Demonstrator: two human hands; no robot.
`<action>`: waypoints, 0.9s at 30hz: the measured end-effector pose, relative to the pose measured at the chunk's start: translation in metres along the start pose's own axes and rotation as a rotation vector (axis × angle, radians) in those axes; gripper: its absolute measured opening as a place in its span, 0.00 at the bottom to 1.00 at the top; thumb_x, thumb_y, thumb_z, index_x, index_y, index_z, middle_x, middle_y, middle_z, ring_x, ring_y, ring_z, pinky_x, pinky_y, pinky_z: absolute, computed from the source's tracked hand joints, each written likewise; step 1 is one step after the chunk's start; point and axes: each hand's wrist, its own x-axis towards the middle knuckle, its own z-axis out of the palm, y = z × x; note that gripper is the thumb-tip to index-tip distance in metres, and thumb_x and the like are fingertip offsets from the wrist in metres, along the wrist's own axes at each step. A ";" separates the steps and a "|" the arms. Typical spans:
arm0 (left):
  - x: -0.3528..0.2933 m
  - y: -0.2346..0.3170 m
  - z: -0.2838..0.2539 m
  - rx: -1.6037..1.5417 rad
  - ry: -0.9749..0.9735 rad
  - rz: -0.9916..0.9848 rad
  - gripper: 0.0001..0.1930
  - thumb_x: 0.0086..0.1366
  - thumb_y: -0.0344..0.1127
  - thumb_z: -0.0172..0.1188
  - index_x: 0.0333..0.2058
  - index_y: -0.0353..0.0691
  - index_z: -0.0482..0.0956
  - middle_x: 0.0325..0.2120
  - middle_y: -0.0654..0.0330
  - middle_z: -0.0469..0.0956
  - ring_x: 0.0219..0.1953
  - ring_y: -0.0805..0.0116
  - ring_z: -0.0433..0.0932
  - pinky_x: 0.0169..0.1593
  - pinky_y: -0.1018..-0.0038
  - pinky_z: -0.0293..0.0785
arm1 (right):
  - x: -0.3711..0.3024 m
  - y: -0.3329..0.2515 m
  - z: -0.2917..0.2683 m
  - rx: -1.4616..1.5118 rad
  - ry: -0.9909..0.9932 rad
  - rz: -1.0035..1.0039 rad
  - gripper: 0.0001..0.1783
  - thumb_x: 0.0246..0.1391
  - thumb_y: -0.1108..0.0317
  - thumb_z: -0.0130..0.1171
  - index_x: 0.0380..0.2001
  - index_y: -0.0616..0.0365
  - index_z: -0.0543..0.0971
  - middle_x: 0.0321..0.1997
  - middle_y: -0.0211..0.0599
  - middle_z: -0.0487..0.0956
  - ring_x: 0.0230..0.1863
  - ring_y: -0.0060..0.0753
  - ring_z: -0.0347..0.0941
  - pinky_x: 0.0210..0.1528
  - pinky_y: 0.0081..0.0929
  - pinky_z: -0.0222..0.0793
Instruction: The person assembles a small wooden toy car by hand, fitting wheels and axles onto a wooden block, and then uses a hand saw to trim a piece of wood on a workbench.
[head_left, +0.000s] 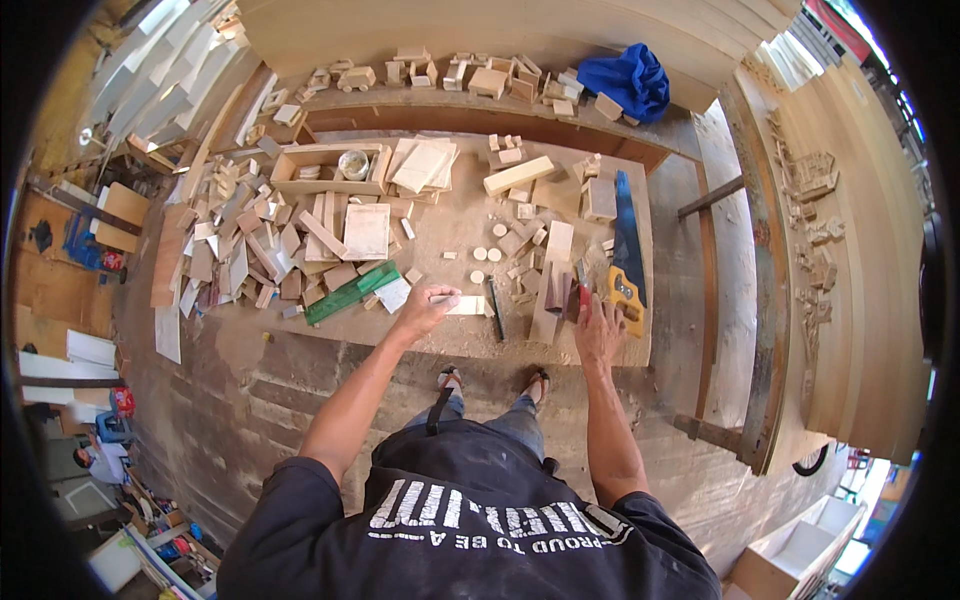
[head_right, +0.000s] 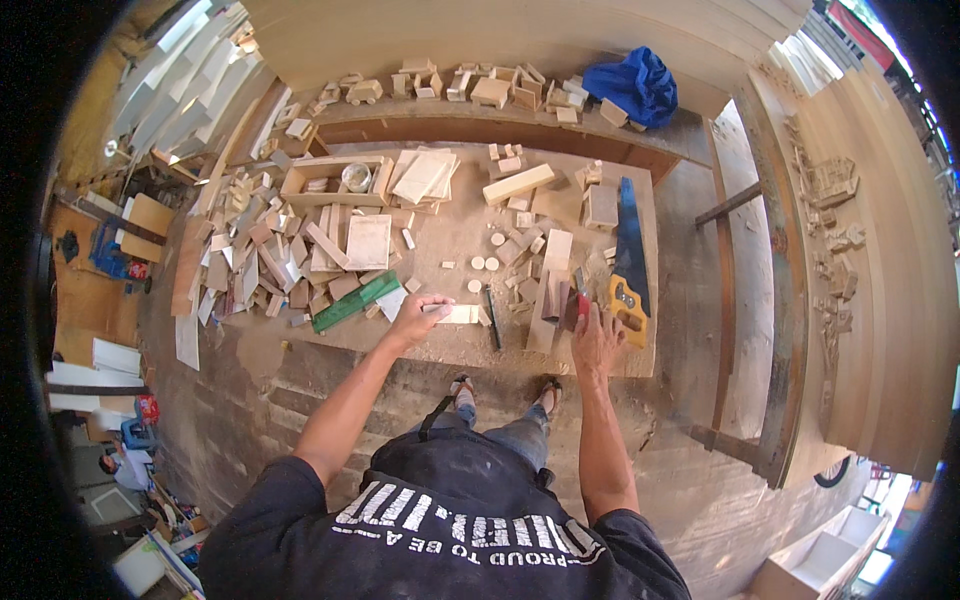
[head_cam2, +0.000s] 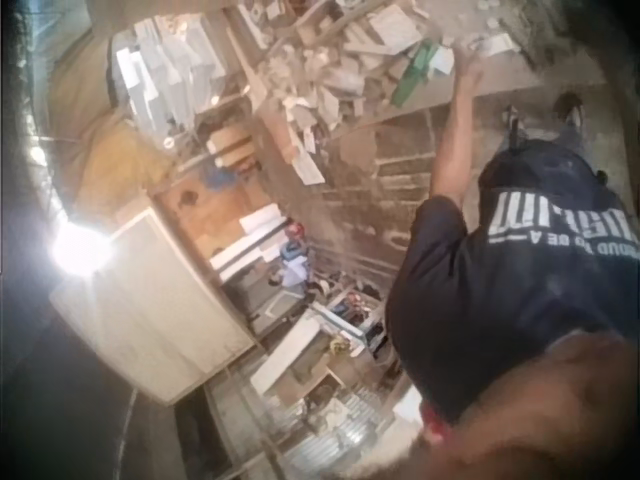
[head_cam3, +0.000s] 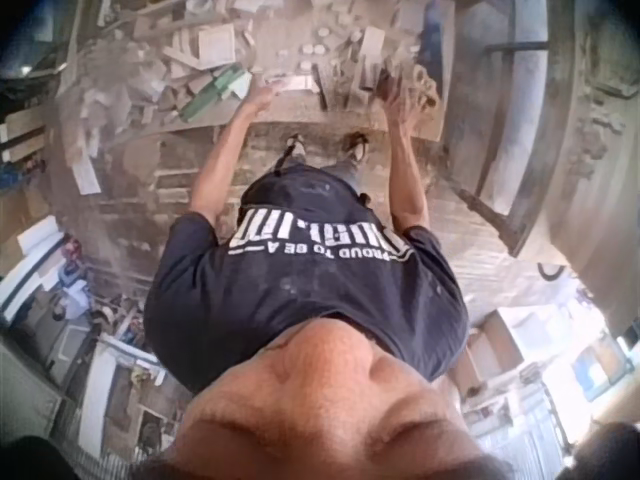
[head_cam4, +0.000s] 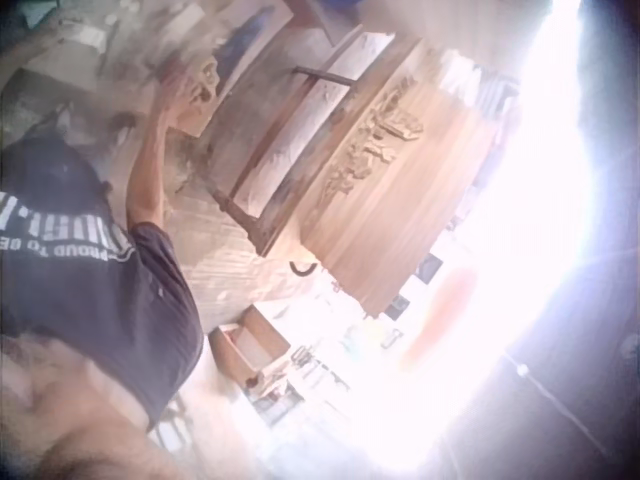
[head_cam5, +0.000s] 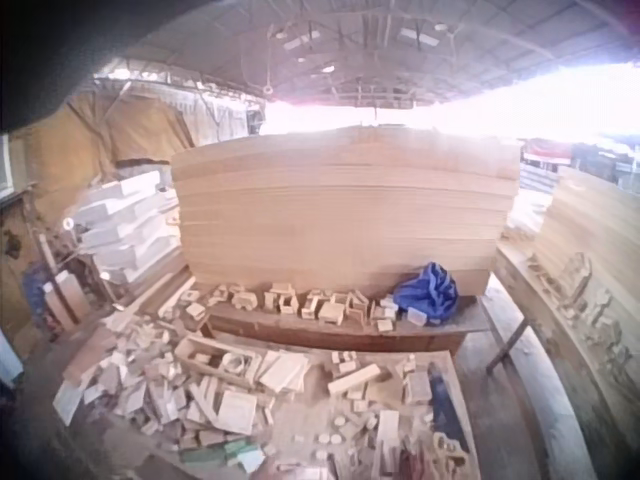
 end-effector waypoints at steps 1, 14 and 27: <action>0.002 -0.010 -0.001 0.065 -0.013 0.015 0.14 0.63 0.40 0.66 0.41 0.35 0.86 0.34 0.57 0.86 0.33 0.68 0.81 0.40 0.70 0.76 | -0.006 -0.005 0.004 0.018 -0.032 0.025 0.30 0.59 0.61 0.58 0.65 0.51 0.68 0.55 0.42 0.74 0.59 0.48 0.67 0.58 0.52 0.59; -0.010 -0.005 -0.003 0.912 -0.196 0.322 0.26 0.55 0.42 0.69 0.52 0.41 0.79 0.54 0.59 0.72 0.60 0.56 0.68 0.60 0.57 0.66 | 0.009 -0.018 0.011 0.057 -0.045 0.180 0.20 0.60 0.63 0.56 0.53 0.59 0.73 0.52 0.54 0.76 0.53 0.59 0.73 0.52 0.55 0.69; -0.059 -0.010 0.035 0.708 -0.161 0.368 0.23 0.59 0.40 0.67 0.54 0.44 0.79 0.49 0.58 0.73 0.54 0.54 0.70 0.58 0.57 0.68 | -0.168 -0.119 0.006 1.389 -0.444 0.660 0.30 0.70 0.37 0.39 0.34 0.53 0.72 0.19 0.23 0.66 0.16 0.17 0.59 0.18 0.22 0.57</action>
